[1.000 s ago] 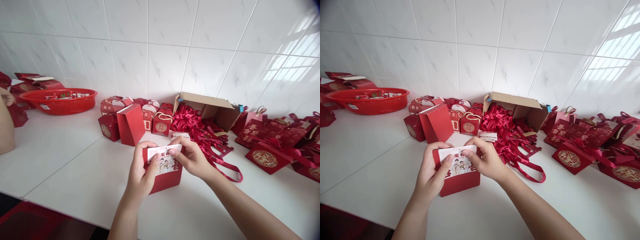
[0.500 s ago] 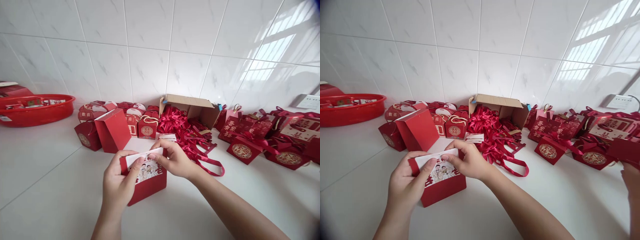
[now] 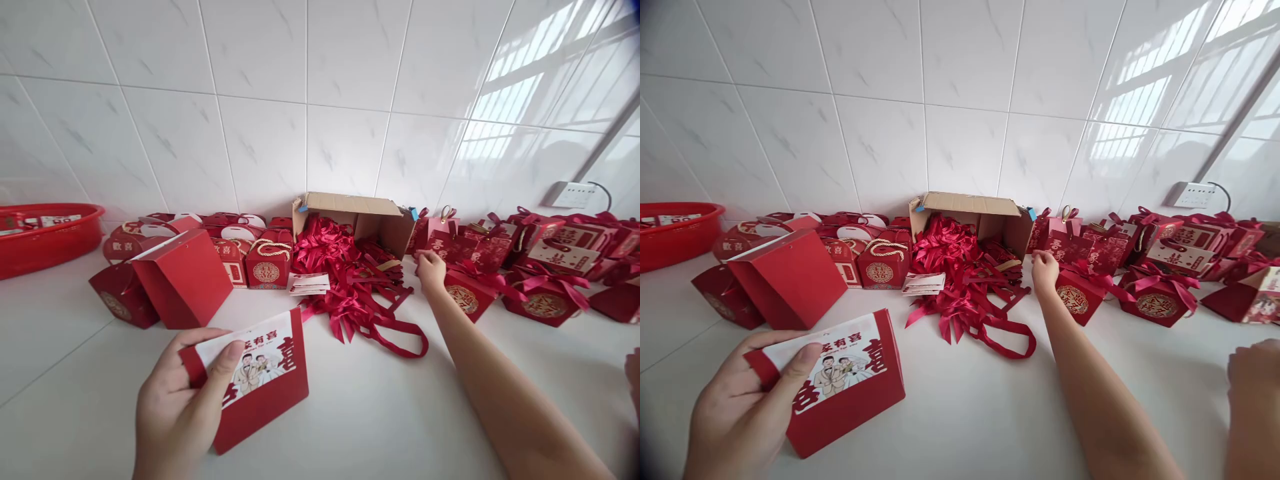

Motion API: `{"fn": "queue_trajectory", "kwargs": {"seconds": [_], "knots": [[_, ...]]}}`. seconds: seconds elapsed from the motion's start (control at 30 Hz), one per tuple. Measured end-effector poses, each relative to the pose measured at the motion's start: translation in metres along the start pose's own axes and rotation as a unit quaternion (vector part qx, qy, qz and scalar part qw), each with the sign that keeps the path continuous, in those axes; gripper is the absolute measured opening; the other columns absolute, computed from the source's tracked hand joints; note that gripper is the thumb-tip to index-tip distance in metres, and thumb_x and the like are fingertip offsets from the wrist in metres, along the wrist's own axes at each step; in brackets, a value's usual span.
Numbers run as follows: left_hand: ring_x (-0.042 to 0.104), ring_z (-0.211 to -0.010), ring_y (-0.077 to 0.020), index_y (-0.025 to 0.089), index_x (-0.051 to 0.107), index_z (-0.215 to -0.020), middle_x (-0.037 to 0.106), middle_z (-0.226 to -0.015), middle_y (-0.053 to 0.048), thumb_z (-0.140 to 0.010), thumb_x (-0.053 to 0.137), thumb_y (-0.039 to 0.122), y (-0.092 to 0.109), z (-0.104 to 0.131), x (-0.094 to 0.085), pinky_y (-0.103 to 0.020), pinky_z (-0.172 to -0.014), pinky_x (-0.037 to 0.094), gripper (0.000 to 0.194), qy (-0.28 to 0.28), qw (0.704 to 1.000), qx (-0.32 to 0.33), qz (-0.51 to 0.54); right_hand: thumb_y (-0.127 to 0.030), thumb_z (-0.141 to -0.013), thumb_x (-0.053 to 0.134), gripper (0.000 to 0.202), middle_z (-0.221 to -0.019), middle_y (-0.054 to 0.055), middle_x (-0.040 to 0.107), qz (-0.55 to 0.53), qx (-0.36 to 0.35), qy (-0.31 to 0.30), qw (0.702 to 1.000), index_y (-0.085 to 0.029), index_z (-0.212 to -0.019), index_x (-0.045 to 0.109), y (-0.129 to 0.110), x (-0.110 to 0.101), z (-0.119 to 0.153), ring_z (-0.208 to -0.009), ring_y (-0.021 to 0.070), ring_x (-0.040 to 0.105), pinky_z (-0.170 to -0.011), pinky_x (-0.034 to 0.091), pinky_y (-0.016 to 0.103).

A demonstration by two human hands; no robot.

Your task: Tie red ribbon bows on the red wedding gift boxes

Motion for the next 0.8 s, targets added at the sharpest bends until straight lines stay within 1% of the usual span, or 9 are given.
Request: {"fn": "queue_trajectory", "kwargs": {"seconds": [0.07,0.1,0.2,0.3,0.4,0.5,0.6,0.7,0.8], "knots": [[0.067,-0.053,-0.0172,0.023,0.062,-0.081,0.070,-0.061,0.004,-0.050,0.084,0.051,-0.003,-0.001,-0.002,-0.020,-0.044,0.055,0.047,0.014,1.000,-0.006,-0.015,-0.033,-0.092,0.053,0.027,-0.109,0.008,0.063,0.006,0.041,-0.018,0.999,-0.015,-0.111,0.059,0.039,0.001,-0.006,-0.091,0.0183,0.063,-0.078,0.054,0.037],[0.067,-0.052,-0.0177,0.023,0.062,-0.080,0.071,-0.061,0.004,-0.048,0.085,0.052,-0.004,-0.002,-0.003,-0.021,-0.043,0.055,0.049,0.025,0.999,-0.008,-0.020,-0.033,-0.092,0.055,0.029,-0.112,0.008,0.061,0.006,0.052,-0.027,0.998,-0.015,-0.114,0.058,0.053,0.004,-0.008,-0.094,0.0187,0.062,-0.080,0.054,0.038],[0.066,-0.051,-0.0185,0.024,0.063,-0.080,0.072,-0.062,0.004,-0.046,0.086,0.051,-0.007,-0.003,-0.007,-0.024,-0.041,0.055,0.050,0.056,0.998,-0.007,-0.014,-0.033,-0.092,0.056,0.032,-0.119,0.009,0.058,0.001,0.048,-0.058,0.997,-0.016,-0.119,0.056,0.075,0.018,-0.011,-0.100,0.0203,0.060,-0.084,0.052,0.041],[0.066,-0.052,-0.0186,0.025,0.064,-0.080,0.072,-0.063,0.004,-0.047,0.086,0.050,-0.007,-0.003,-0.006,-0.026,-0.044,0.057,0.046,0.064,0.998,-0.003,-0.010,-0.029,-0.090,0.057,0.033,-0.119,0.009,0.060,-0.012,0.025,-0.092,0.995,-0.017,-0.120,0.057,0.079,0.031,-0.013,-0.105,0.0217,0.060,-0.090,0.050,0.044],[0.065,-0.052,-0.0179,0.025,0.063,-0.079,0.071,-0.063,0.006,-0.046,0.087,0.048,-0.007,-0.002,-0.006,-0.026,-0.045,0.057,0.046,0.068,0.998,-0.009,0.005,-0.024,-0.082,0.059,0.042,-0.113,0.010,0.065,-0.024,0.008,-0.111,0.994,-0.018,-0.124,0.057,0.079,0.035,-0.014,-0.108,0.0238,0.059,-0.093,0.048,0.043],[0.066,-0.052,-0.0181,0.024,0.062,-0.079,0.072,-0.064,0.006,-0.043,0.088,0.048,-0.008,-0.003,-0.005,-0.026,-0.044,0.057,0.050,0.060,0.998,-0.024,0.014,-0.025,-0.073,0.062,0.052,-0.105,0.010,0.068,-0.026,0.005,-0.114,0.993,-0.017,-0.125,0.056,0.080,0.034,-0.013,-0.101,0.0259,0.063,-0.085,0.052,0.042],[0.066,-0.051,-0.0186,0.025,0.062,-0.079,0.072,-0.064,0.005,-0.038,0.088,0.052,-0.008,-0.004,-0.004,-0.026,-0.043,0.056,0.056,0.048,0.998,-0.027,0.015,-0.026,-0.069,0.065,0.058,-0.096,0.009,0.067,-0.017,0.009,-0.104,0.994,-0.013,-0.124,0.055,0.082,0.031,-0.013,-0.093,0.0262,0.064,-0.079,0.053,0.042],[0.065,-0.050,-0.0173,0.025,0.061,-0.079,0.072,-0.064,0.006,-0.041,0.088,0.050,-0.006,-0.004,-0.003,-0.024,-0.043,0.056,0.053,0.037,0.999,-0.022,0.021,-0.023,-0.068,0.069,0.056,-0.092,0.006,0.065,-0.004,0.008,-0.101,0.995,-0.013,-0.122,0.055,0.082,0.030,-0.014,-0.094,0.0250,0.063,-0.084,0.052,0.041],[0.065,-0.050,-0.0170,0.024,0.061,-0.080,0.071,-0.064,0.006,-0.042,0.088,0.049,-0.005,-0.002,-0.004,-0.023,-0.043,0.056,0.053,0.037,0.999,-0.017,0.023,-0.021,-0.075,0.069,0.050,-0.098,0.006,0.064,0.008,0.008,-0.113,0.994,-0.015,-0.122,0.055,0.084,0.031,-0.013,-0.096,0.0224,0.062,-0.084,0.052,0.039]]}}
Point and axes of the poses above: each hand's wrist, its own z-axis away from the middle knuckle, its own x-axis out of the palm, y = z × x, the point moved 8 cm from there along -z, towards the middle knuckle
